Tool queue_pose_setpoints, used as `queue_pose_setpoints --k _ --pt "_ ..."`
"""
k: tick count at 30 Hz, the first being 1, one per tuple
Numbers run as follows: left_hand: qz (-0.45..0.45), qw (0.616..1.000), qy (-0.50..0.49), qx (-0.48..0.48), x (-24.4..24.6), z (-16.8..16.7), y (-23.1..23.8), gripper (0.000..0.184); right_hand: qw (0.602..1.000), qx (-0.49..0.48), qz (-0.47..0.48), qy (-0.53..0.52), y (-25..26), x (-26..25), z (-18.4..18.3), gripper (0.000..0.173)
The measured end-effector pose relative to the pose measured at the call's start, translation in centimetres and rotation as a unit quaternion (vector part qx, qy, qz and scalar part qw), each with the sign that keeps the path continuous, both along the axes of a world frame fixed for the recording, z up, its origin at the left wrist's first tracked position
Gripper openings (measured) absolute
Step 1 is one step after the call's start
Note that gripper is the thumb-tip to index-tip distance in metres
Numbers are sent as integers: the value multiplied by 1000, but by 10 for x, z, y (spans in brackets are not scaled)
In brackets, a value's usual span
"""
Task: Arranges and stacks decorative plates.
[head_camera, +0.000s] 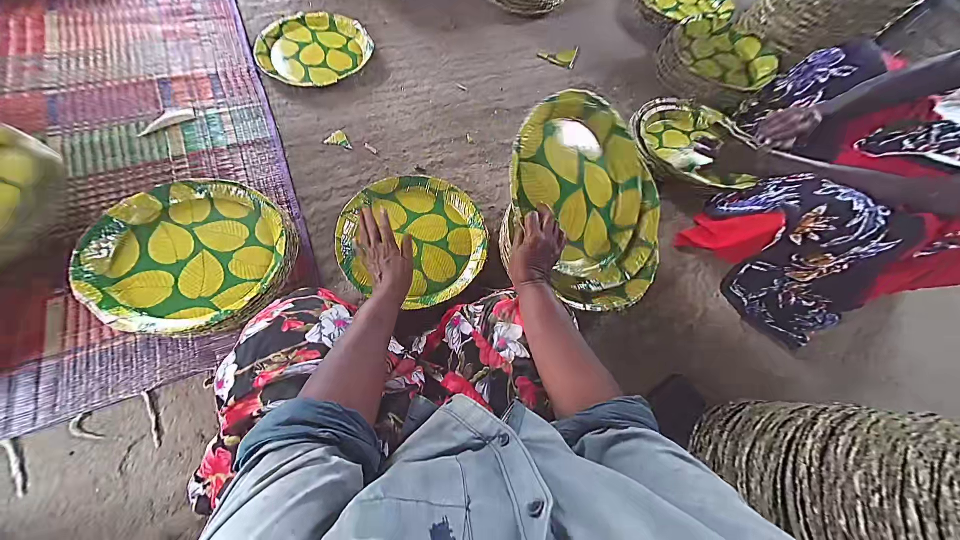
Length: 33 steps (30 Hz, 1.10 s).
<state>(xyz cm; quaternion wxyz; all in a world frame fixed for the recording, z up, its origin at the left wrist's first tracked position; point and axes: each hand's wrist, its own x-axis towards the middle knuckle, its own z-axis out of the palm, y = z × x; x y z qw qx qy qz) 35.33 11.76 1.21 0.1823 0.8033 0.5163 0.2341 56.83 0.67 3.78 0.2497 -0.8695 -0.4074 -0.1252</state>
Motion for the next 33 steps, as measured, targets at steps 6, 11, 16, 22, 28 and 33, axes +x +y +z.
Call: queue_pose_setpoints --k 6,11,16,22,28,33 --pt "169 964 -163 124 -9 10 12 85 939 60 319 -116 10 -28 -23 31" --pt "7 1000 -6 16 -13 14 8 57 822 -268 501 31 22 -49 -31 36" --pt "-137 914 258 -281 7 -12 -15 91 978 -144 137 62 12 -28 -7 68" --pt "-124 906 277 -295 9 -5 -10 96 962 -206 -65 170 11 1 -3 41" --pt "29 970 0 -243 -3 7 4 60 987 69 143 -33 9 -12 -13 30" --pt "411 811 -327 -257 -23 -2 24 56 836 -294 452 105 16 -50 -24 39"
